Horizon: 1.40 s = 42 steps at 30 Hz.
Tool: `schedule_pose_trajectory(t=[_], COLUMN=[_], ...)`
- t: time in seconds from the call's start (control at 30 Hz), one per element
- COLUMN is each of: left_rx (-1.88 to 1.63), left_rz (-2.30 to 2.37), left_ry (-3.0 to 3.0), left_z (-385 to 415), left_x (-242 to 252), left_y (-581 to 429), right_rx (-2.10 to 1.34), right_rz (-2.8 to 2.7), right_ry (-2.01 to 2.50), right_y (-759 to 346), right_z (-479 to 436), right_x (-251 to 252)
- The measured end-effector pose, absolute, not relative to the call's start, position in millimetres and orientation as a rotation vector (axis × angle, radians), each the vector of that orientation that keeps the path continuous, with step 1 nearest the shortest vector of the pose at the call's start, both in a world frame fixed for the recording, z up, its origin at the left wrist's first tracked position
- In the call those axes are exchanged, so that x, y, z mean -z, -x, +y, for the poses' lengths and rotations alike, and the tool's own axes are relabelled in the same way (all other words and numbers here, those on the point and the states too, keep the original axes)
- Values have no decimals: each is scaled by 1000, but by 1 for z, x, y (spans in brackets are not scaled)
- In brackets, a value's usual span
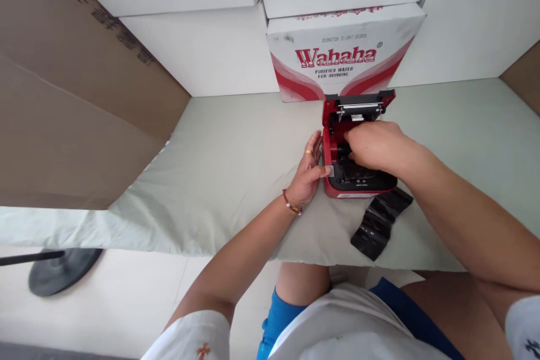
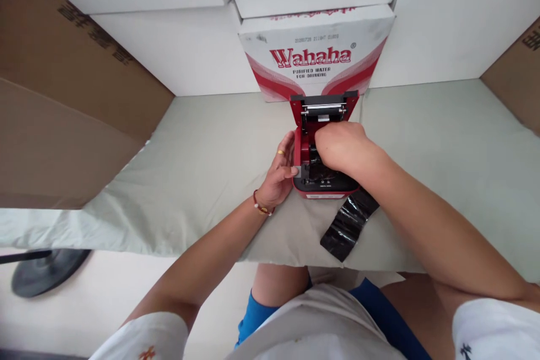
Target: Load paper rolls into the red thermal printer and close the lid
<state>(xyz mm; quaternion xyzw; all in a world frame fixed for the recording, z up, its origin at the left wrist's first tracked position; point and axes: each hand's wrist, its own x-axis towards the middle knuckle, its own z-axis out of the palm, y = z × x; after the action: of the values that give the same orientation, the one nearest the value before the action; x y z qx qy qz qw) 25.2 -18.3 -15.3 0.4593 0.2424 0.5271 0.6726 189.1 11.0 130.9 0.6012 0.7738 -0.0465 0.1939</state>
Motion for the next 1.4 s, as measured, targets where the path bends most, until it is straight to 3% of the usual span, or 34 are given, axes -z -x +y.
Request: schedule_pose_trajectory(t=[0.27,0.43,1.4], left_rx=[-1328,-1315,-1314], left_rz=[573,579,631], left_ry=[-858,-797,-808], left_z=[-18,-14,-13], left_x=[8,3,6], left_y=[-25,-22,-24], right_rx=[140,322,303], right_rz=[2240,2275,2295], right_ry=[-1921,-1771,-2084], right_y=[-206,-208,-215], right_z=[-7,-3,-6], right_x=[-136,-136,-114])
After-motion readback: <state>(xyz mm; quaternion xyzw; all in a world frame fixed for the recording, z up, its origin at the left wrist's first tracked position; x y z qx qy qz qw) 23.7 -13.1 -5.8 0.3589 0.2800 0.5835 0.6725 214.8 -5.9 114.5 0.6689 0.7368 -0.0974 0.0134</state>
